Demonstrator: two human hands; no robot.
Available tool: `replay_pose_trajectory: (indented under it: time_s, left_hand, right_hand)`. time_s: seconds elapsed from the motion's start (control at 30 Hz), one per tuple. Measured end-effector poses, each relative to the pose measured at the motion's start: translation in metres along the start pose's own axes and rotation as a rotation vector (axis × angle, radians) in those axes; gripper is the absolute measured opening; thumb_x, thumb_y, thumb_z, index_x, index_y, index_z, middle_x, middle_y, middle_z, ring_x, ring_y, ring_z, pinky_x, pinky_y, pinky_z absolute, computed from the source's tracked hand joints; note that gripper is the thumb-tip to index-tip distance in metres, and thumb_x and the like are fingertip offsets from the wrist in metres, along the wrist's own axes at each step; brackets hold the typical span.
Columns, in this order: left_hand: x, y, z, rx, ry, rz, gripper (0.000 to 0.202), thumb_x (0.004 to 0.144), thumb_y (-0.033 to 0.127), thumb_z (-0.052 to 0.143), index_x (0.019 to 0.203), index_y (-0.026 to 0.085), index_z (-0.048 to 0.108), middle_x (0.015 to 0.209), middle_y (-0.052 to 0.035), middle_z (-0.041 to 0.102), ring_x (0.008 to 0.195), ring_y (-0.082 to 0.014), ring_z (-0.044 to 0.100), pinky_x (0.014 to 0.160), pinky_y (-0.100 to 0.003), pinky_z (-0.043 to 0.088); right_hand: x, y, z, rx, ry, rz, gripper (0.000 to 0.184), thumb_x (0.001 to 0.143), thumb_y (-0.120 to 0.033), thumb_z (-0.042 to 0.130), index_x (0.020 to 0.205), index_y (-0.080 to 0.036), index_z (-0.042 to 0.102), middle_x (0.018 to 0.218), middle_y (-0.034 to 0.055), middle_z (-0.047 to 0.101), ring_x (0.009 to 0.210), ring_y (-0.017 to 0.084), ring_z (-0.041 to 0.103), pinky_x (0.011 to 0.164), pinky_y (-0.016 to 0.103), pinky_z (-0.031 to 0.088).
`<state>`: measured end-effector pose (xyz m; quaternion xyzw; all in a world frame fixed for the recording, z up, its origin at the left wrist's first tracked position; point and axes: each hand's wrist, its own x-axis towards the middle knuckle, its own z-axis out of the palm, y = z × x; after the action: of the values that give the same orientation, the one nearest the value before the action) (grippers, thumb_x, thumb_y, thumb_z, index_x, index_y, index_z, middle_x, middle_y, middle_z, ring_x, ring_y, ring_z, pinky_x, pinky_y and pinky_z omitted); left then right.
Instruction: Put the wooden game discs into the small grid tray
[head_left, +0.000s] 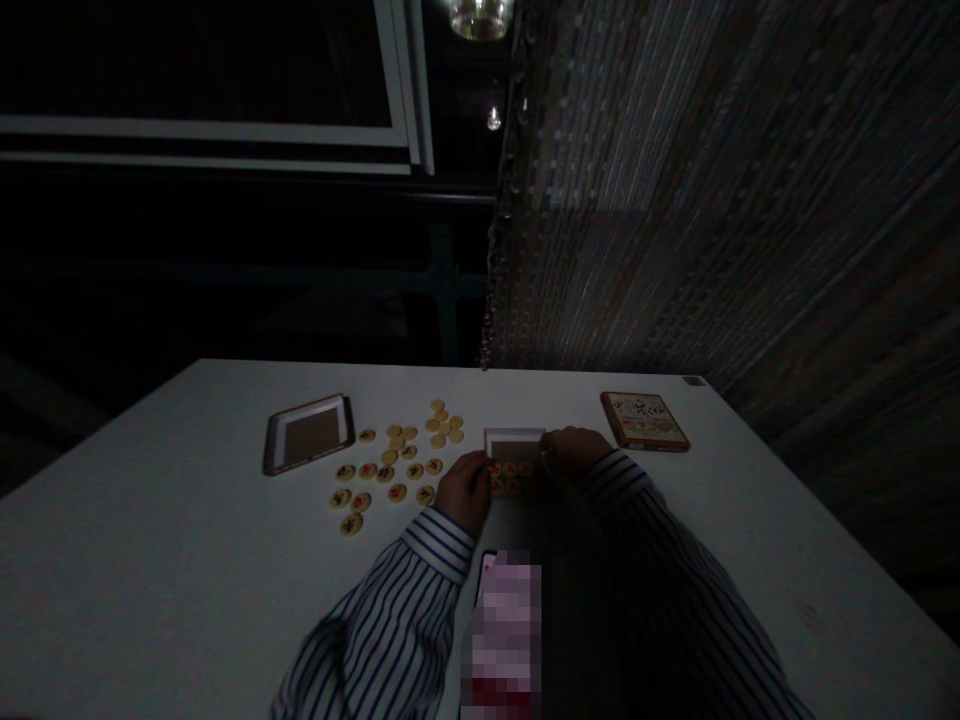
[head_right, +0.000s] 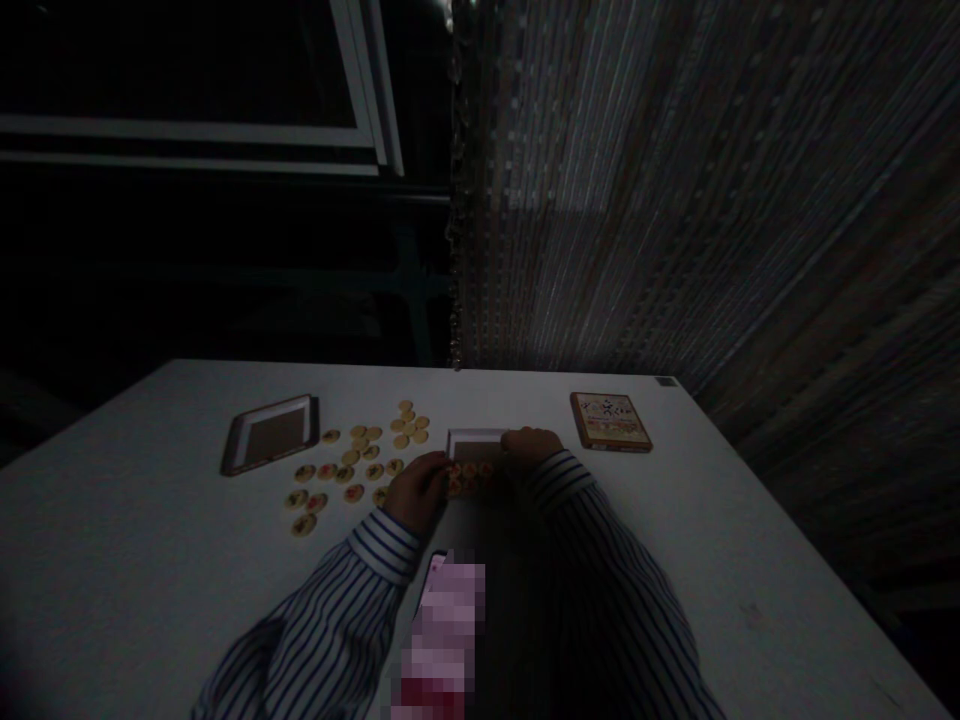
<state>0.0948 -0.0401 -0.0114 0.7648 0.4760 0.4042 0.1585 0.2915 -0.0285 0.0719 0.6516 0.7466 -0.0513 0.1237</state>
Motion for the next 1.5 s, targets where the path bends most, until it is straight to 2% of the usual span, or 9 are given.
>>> replay_pose_trajectory:
  time_s: [0.6, 0.73, 0.9, 1.3, 1.5]
  left_hand:
    - [0.000, 0.001, 0.001, -0.011, 0.013, 0.005, 0.021, 0.074, 0.014, 0.046, 0.087, 0.018, 0.063, 0.095, -0.0057, 0.065, 0.090, -0.0156, 0.060, 0.083, -0.032, 0.049]
    - [0.000, 0.004, -0.002, -0.017, 0.038, -0.002, 0.020, 0.075, 0.016, 0.047, 0.087, 0.018, 0.063, 0.093, -0.0053, 0.065, 0.090, -0.0156, 0.059, 0.082, -0.032, 0.049]
    - [0.001, 0.013, -0.008, -0.058, 0.042, -0.067, 0.018, 0.077, 0.020, 0.046, 0.085, 0.017, 0.062, 0.082, -0.0042, 0.066, 0.078, -0.0143, 0.061, 0.071, -0.028, 0.051]
    - [0.001, 0.014, -0.009, -0.069, 0.103, -0.078, 0.018, 0.077, 0.022, 0.048, 0.085, 0.017, 0.063, 0.080, -0.0042, 0.066, 0.073, -0.0137, 0.061, 0.068, -0.027, 0.049]
    - [0.000, 0.019, -0.012, -0.095, 0.139, -0.086, 0.016, 0.077, 0.025, 0.049, 0.082, 0.016, 0.062, 0.076, -0.0038, 0.065, 0.069, -0.0128, 0.059, 0.065, -0.026, 0.048]
  right_hand:
    - [0.000, 0.001, 0.000, 0.002, -0.009, 0.013, 0.034, 0.076, -0.028, 0.044, 0.105, -0.023, 0.059, 0.099, 0.0123, 0.063, 0.088, 0.024, 0.060, 0.068, 0.032, 0.044]
    - [-0.004, -0.001, -0.006, -0.030, 0.058, 0.000, 0.033, 0.081, -0.030, 0.036, 0.100, -0.020, 0.060, 0.094, 0.0126, 0.064, 0.084, 0.024, 0.060, 0.066, 0.033, 0.044]
    - [-0.006, -0.006, -0.012, -0.060, 0.179, -0.010, 0.036, 0.085, -0.033, 0.028, 0.097, -0.019, 0.059, 0.086, 0.0121, 0.065, 0.080, 0.024, 0.061, 0.065, 0.033, 0.043]
    - [-0.006, -0.009, -0.014, -0.046, 0.188, -0.029, 0.036, 0.086, -0.033, 0.026, 0.098, -0.020, 0.057, 0.088, 0.0103, 0.065, 0.081, 0.022, 0.061, 0.065, 0.031, 0.041]
    - [-0.010, -0.013, -0.021, 0.000, 0.234, -0.053, 0.034, 0.087, -0.032, 0.026, 0.099, -0.021, 0.057, 0.095, 0.0081, 0.064, 0.087, 0.020, 0.058, 0.068, 0.029, 0.039]
